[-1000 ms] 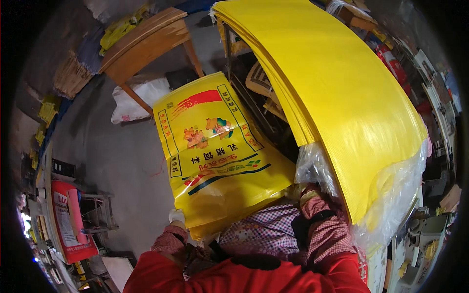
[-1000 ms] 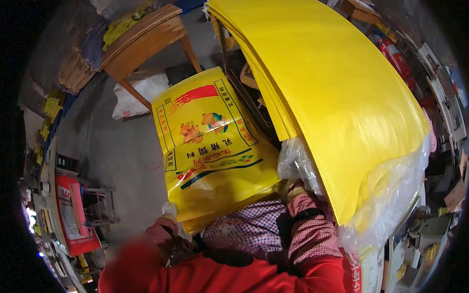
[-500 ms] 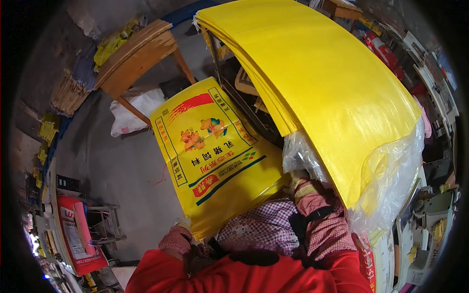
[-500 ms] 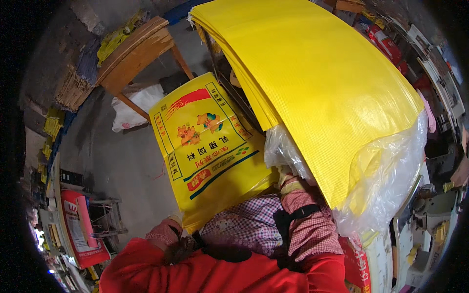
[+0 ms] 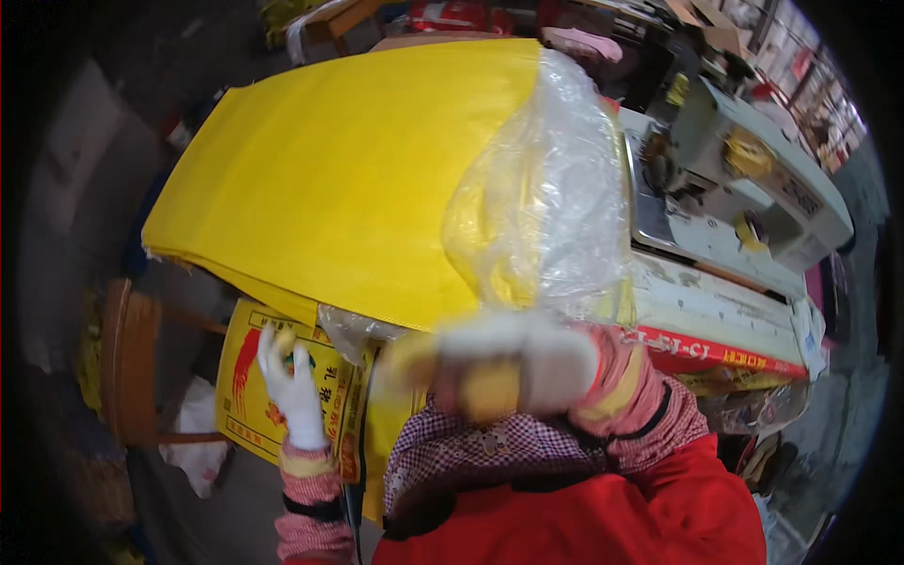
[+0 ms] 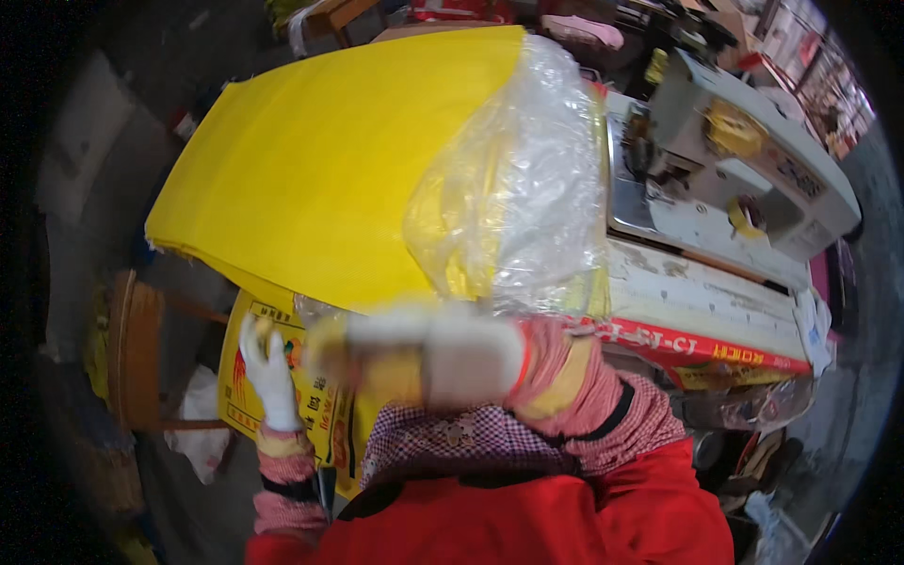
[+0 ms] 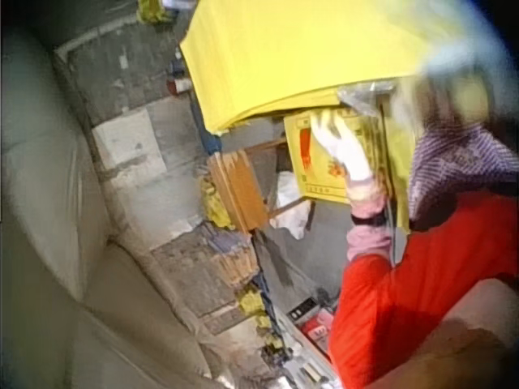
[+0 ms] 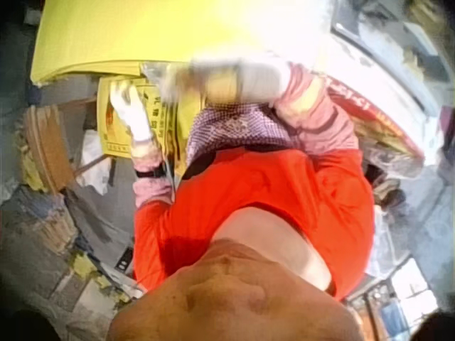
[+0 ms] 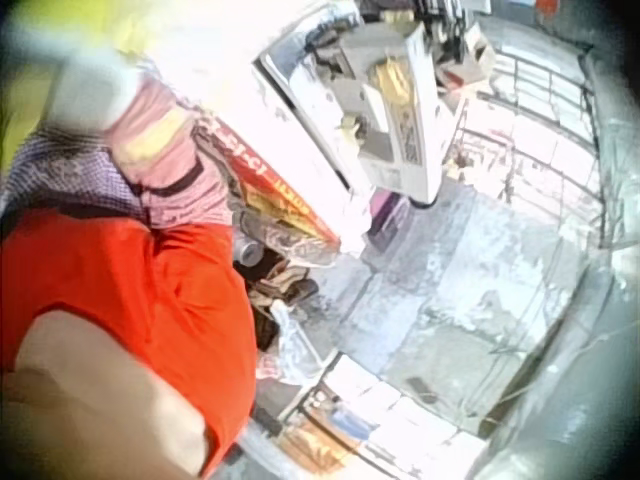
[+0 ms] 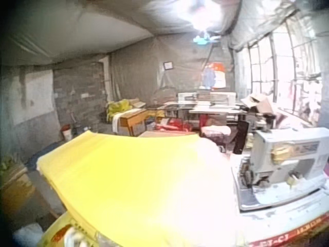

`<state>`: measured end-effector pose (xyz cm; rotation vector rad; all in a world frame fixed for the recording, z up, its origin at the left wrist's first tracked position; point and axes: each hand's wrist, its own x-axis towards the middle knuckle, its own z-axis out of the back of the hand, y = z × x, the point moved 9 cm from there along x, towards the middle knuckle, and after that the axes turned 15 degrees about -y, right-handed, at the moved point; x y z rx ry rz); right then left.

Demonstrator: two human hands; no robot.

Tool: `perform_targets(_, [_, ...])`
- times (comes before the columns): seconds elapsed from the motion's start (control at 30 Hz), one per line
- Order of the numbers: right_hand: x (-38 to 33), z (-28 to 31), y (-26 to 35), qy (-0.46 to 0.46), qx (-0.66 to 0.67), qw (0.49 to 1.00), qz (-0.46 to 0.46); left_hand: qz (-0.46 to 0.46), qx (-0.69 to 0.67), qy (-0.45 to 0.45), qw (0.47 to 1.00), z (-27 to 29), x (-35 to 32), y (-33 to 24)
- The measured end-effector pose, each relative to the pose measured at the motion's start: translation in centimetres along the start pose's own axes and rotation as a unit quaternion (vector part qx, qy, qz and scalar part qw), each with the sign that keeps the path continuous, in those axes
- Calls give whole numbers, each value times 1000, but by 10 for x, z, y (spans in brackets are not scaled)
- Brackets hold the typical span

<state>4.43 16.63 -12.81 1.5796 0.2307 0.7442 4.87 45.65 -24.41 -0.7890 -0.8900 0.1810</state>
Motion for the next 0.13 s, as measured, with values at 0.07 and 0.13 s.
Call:
perform_targets(0.07, [9, 66, 16, -252, -152, 951, 96, 5, -115, 44, 992, -55, 42, -77])
perform_targets(0.13, [3, 99, 18, -349, -261, 895, 95, -46, -2, 153, 987, -108, 58, -152])
